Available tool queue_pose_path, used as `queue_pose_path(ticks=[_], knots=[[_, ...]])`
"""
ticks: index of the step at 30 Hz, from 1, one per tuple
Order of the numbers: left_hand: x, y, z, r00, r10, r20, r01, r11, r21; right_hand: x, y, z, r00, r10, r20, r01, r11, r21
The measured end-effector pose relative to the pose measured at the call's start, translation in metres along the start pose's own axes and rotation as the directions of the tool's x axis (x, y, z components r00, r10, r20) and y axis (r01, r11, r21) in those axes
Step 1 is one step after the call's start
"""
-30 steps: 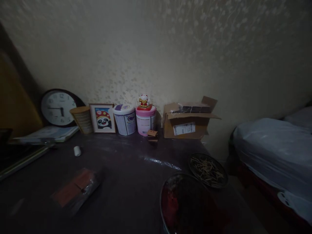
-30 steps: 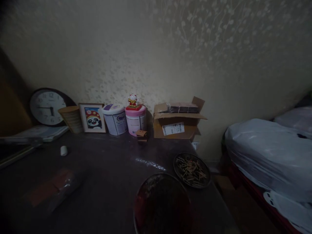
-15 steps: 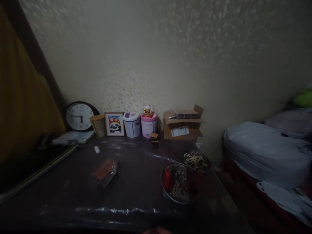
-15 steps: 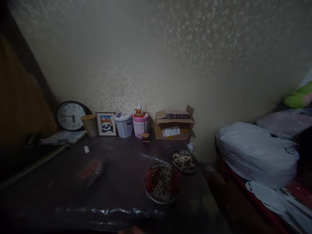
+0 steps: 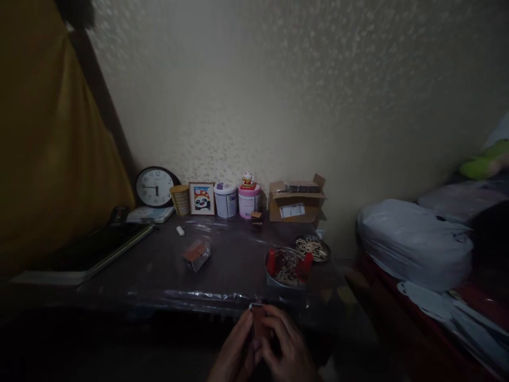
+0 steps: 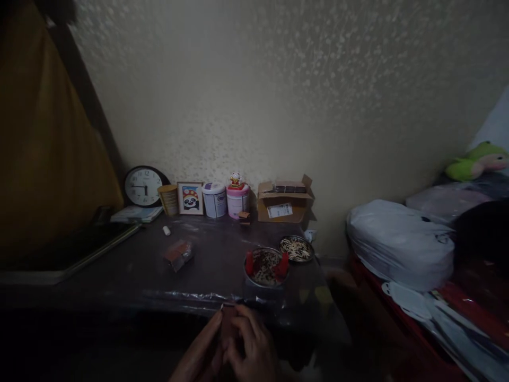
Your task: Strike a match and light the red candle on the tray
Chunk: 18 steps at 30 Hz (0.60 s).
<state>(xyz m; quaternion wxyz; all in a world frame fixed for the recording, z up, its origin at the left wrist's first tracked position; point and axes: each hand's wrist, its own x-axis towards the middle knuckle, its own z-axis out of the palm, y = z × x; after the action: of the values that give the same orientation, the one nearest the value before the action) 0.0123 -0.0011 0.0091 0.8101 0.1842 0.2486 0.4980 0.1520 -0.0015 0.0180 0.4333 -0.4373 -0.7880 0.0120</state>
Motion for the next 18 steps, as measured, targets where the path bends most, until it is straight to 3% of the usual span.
queue_pose_path(ticks=[8, 13, 18], knots=[[0.005, 0.000, 0.002, 0.997, 0.024, 0.068, -0.021, 0.999, -0.037, 0.003, -0.001, -0.012, 0.987, 0.081, 0.139, -0.100, 0.985, 0.139], [0.002, 0.009, 0.008, 0.995, -0.089, 0.038, 0.089, 0.996, -0.001, 0.009, 0.013, -0.019, 0.973, 0.208, 0.097, -0.226, 0.943, 0.244], [0.003, 0.008, 0.010, 0.985, -0.174, -0.017, 0.175, 0.980, 0.095, 0.012, 0.017, -0.020, 0.968, 0.209, 0.136, -0.239, 0.934, 0.265]])
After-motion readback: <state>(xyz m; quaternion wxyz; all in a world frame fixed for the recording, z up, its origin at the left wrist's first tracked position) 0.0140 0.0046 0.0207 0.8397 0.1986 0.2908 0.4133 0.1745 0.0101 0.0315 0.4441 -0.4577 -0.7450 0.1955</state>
